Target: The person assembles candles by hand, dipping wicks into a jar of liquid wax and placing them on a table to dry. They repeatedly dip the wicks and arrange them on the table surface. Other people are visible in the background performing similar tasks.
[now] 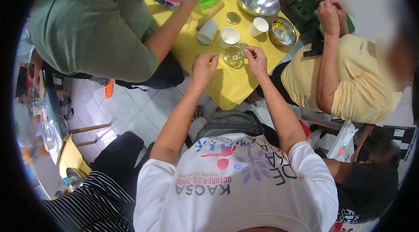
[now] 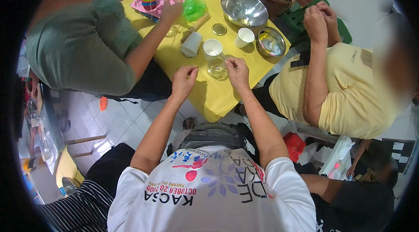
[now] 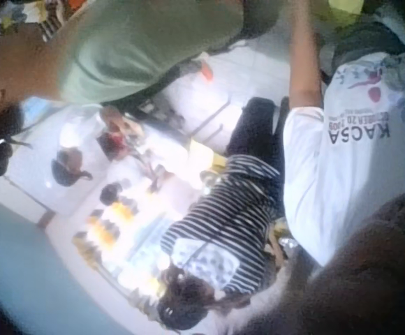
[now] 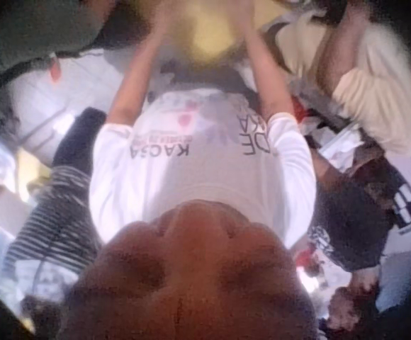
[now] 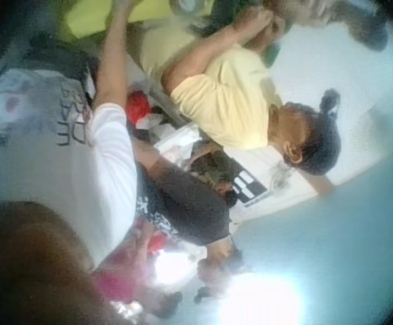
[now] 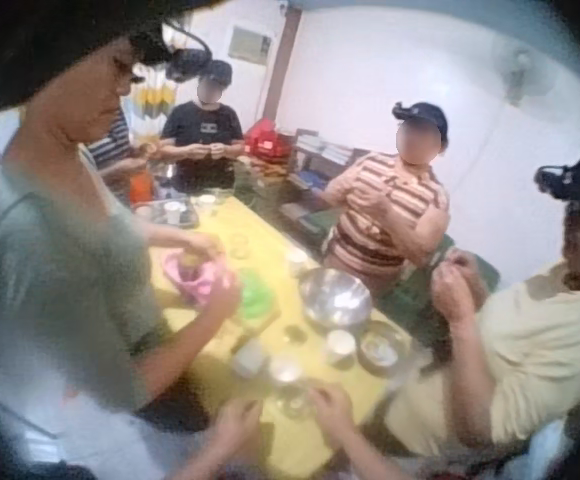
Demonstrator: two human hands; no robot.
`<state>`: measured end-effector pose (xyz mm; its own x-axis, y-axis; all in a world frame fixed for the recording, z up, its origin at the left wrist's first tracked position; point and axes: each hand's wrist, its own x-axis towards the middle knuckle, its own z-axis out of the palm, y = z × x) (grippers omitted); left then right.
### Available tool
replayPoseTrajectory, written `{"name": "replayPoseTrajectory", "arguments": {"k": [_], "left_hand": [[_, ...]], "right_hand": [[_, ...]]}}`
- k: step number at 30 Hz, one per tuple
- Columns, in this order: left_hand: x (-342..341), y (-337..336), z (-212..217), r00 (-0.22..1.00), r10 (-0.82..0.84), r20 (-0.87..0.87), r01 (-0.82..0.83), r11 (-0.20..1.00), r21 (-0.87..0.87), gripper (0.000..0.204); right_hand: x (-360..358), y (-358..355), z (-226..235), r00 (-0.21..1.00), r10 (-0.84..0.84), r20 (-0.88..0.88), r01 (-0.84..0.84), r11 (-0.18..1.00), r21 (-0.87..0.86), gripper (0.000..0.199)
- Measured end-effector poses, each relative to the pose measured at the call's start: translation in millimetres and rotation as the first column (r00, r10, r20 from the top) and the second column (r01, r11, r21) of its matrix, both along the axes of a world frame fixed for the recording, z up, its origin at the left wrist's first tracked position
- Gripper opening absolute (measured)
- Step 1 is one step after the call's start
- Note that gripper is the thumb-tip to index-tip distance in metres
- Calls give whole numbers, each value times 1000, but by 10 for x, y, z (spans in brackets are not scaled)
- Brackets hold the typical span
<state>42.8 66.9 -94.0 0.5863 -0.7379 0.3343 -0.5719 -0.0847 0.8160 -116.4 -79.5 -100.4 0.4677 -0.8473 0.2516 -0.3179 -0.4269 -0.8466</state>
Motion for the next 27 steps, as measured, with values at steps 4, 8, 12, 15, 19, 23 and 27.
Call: {"name": "replayPoseTrajectory", "arguments": {"k": [4, 8, 12, 15, 19, 23, 27], "left_hand": [[-63, -327, 48, 969, -110, 221, 85, 989, 123, 14], [-168, -672, 91, 903, -330, 275, 183, 875, 448, 11], [-284, -932, 58, 820, -462, 339, 188, 777, 601, 13], [-331, -1051, -13, 795, -481, 371, 168, 761, 626, 13], [-341, -1083, -79, 806, -451, 383, 155, 786, 599, 13], [-306, -986, 7, 908, -297, 297, 195, 925, 327, 12], [-92, -961, 221, 988, -149, -30, 144, 982, -124, 17]], "right_hand": [[-50, -19, 30, 997, -65, 47, 64, 997, 34, 16], [-214, -13, 194, 994, -81, 75, 78, 996, 31, 16], [-363, 8, 315, 989, -114, 90, 113, 993, 13, 14], [-405, 42, 334, 982, -129, 135, 127, 992, 20, 13], [-403, 67, 336, 983, -130, 131, 130, 991, 8, 12], [-389, 42, 343, 979, -145, 140, 139, 989, 54, 12], [-347, 19, 330, 978, -118, 169, 116, 993, 26, 11]]}}
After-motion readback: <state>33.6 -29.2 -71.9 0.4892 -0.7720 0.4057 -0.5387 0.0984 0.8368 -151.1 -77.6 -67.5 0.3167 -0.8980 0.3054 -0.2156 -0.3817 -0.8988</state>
